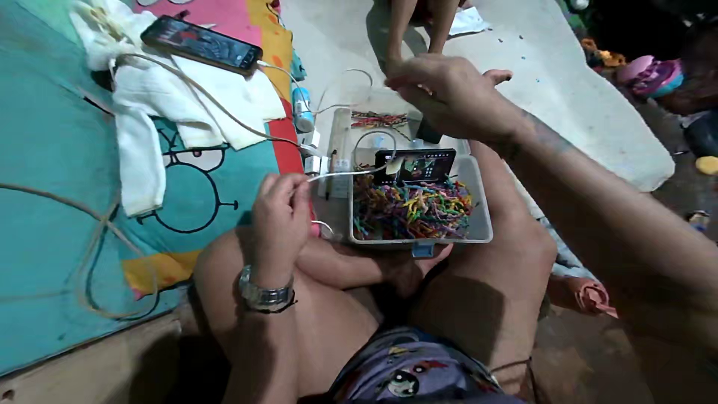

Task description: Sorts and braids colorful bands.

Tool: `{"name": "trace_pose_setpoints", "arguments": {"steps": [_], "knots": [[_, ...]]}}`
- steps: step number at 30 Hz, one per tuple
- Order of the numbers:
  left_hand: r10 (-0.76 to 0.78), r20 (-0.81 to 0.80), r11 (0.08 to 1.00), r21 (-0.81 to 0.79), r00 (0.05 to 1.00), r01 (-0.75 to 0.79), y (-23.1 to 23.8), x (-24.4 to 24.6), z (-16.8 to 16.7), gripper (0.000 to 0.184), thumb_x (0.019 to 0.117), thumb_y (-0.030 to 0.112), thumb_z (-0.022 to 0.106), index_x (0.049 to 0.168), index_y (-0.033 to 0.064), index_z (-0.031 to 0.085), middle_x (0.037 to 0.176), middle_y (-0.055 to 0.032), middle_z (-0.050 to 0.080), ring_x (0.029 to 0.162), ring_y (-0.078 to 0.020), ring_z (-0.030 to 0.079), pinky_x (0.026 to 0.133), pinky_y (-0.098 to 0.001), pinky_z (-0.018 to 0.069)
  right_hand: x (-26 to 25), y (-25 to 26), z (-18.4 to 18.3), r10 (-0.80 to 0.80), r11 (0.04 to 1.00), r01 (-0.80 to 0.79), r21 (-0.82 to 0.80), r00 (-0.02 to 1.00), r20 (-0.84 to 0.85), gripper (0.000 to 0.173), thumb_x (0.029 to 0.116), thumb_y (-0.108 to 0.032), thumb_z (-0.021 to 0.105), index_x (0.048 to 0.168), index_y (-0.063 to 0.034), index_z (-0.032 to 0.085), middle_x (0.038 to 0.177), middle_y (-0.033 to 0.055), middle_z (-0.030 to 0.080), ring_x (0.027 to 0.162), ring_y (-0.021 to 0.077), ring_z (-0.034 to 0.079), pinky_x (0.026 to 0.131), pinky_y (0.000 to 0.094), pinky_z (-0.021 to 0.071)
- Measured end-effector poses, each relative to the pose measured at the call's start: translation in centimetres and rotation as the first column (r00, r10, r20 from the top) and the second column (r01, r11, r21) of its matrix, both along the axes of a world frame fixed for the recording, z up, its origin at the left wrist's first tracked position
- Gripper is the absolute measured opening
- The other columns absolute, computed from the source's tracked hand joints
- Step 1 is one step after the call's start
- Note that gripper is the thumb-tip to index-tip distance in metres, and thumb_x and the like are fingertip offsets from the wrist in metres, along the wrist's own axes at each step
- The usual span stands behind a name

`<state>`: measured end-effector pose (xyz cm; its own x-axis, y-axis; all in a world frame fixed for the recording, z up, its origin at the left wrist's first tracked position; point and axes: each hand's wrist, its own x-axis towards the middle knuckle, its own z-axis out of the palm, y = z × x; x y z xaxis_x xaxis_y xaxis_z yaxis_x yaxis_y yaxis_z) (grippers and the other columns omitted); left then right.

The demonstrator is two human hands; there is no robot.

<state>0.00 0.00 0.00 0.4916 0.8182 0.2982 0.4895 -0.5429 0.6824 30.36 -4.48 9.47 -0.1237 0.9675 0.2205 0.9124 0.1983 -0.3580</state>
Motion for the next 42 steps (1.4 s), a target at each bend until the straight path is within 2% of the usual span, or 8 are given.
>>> {"name": "trace_pose_setpoints", "arguments": {"steps": [4, 12, 16, 23, 28, 34, 38, 42], "knots": [[0.178, -0.174, 0.972, -0.121, 0.969, -0.200, 1.3, -0.8, 0.0, 0.036, 0.1062, 0.017, 0.052, 0.140, 0.0053, 0.051, 0.084, -0.0187, 0.059, 0.069, -0.0339, 0.058, 0.063, -0.0544, 0.0491, 4.5, -5.4, -5.3, -0.270, 0.962, 0.263, -0.075, 0.958, -0.100, 0.030, 0.1072, -0.016, 0.048, 0.124, -0.0004, 0.068, 0.118, 0.0200, 0.069, 0.109, 0.0319, 0.067, 0.099, 0.0524, 0.0517], [0.149, -0.571, 0.914, -0.232, 0.807, -0.333, 6.0, -1.8, 1.6, 0.032, 0.1097, 0.019, 0.044, 0.122, -0.0053, 0.061, 0.109, -0.0350, 0.065, 0.104, -0.0563, 0.062, 0.087, -0.0756, 0.0447, 7.4, -11.8, -11.0, -0.538, 0.837, 0.498, -0.227, 0.825, -0.172, 0.032, 0.1085, -0.021, 0.048, 0.128, -0.0025, 0.066, 0.125, 0.0218, 0.066, 0.113, 0.0371, 0.066, 0.098, 0.0590, 0.0503], [0.016, -0.650, 0.972, -0.167, 0.760, -0.163, 6.5, -2.2, -0.4, 0.026, 0.1060, 0.015, 0.053, 0.115, -0.0042, 0.067, 0.118, -0.0341, 0.061, 0.113, -0.0557, 0.058, 0.090, -0.0765, 0.0427, 7.3, -10.8, -11.8, -0.514, 0.851, 0.477, -0.219, 0.841, -0.166, 0.036, 0.1099, -0.024, 0.045, 0.131, -0.0053, 0.067, 0.126, 0.0209, 0.067, 0.117, 0.0373, 0.065, 0.102, 0.0597, 0.0476], [-0.251, -0.435, 0.966, -0.050, 0.865, 0.255, 2.8, 1.5, -1.7, 0.052, 0.0874, 0.006, 0.068, 0.138, 0.0066, 0.058, 0.146, -0.0239, 0.047, 0.130, -0.0502, 0.047, 0.095, -0.0736, 0.0404, 7.4, -9.2, -12.0, -0.425, 0.903, 0.400, -0.157, 0.885, -0.190, 0.025, 0.1037, -0.016, 0.058, 0.111, -0.0001, 0.076, 0.110, 0.0235, 0.070, 0.101, 0.0385, 0.068, 0.091, 0.0580, 0.0519], [-0.324, -0.451, 0.931, 0.002, 0.832, 0.364, 1.8, 5.0, -2.6, 0.050, 0.0972, 0.010, 0.065, 0.146, 0.0065, 0.052, 0.146, -0.0220, 0.051, 0.130, -0.0477, 0.051, 0.098, -0.0689, 0.0434, 7.4, -9.6, -12.3, -0.410, 0.896, 0.346, -0.278, 0.886, -0.216, 0.027, 0.1073, -0.017, 0.052, 0.115, -0.0001, 0.072, 0.103, 0.0202, 0.070, 0.082, 0.0299, 0.070, 0.080, 0.0501, 0.0579], [-0.469, -0.307, 0.820, 0.196, 0.828, 0.537, 2.3, 6.1, -0.8, 0.020, 0.1031, 0.010, 0.055, 0.107, 0.0004, 0.072, 0.103, -0.0170, 0.070, 0.099, -0.0347, 0.069, 0.087, -0.0555, 0.0537, 5.6, -9.8, -10.8, -0.474, 0.863, 0.396, -0.313, 0.849, -0.235, 0.028, 0.1088, -0.013, 0.048, 0.119, 0.0030, 0.069, 0.113, 0.0219, 0.069, 0.097, 0.0333, 0.070, 0.091, 0.0513, 0.0548], [-0.343, -0.029, 0.898, 0.282, 0.939, 0.337, 3.1, 5.9, 3.7, 0.026, 0.1069, 0.013, 0.049, 0.111, -0.0059, 0.067, 0.113, -0.0218, 0.064, 0.107, -0.0279, 0.062, 0.096, -0.0382, 0.0502, 5.6, -10.4, -11.7, -0.438, 0.895, 0.389, -0.217, 0.858, -0.267, 0.027, 0.1077, -0.012, 0.049, 0.118, 0.0040, 0.069, 0.112, 0.0223, 0.069, 0.098, 0.0336, 0.070, 0.092, 0.0522, 0.0548], [0.041, 0.084, 0.982, 0.181, 0.996, -0.056, 7.6, 6.8, 5.3, 0.035, 0.1078, 0.017, 0.042, 0.127, -0.0050, 0.060, 0.115, -0.0221, 0.062, 0.097, -0.0223, 0.062, 0.085, -0.0364, 0.0505, 5.4, -11.7, -11.9, -0.385, 0.921, 0.386, -0.047, 0.891, -0.242, 0.024, 0.1054, -0.007, 0.051, 0.113, 0.0040, 0.070, 0.106, 0.0214, 0.069, 0.094, 0.0334, 0.069, 0.088, 0.0501, 0.0558]]}}
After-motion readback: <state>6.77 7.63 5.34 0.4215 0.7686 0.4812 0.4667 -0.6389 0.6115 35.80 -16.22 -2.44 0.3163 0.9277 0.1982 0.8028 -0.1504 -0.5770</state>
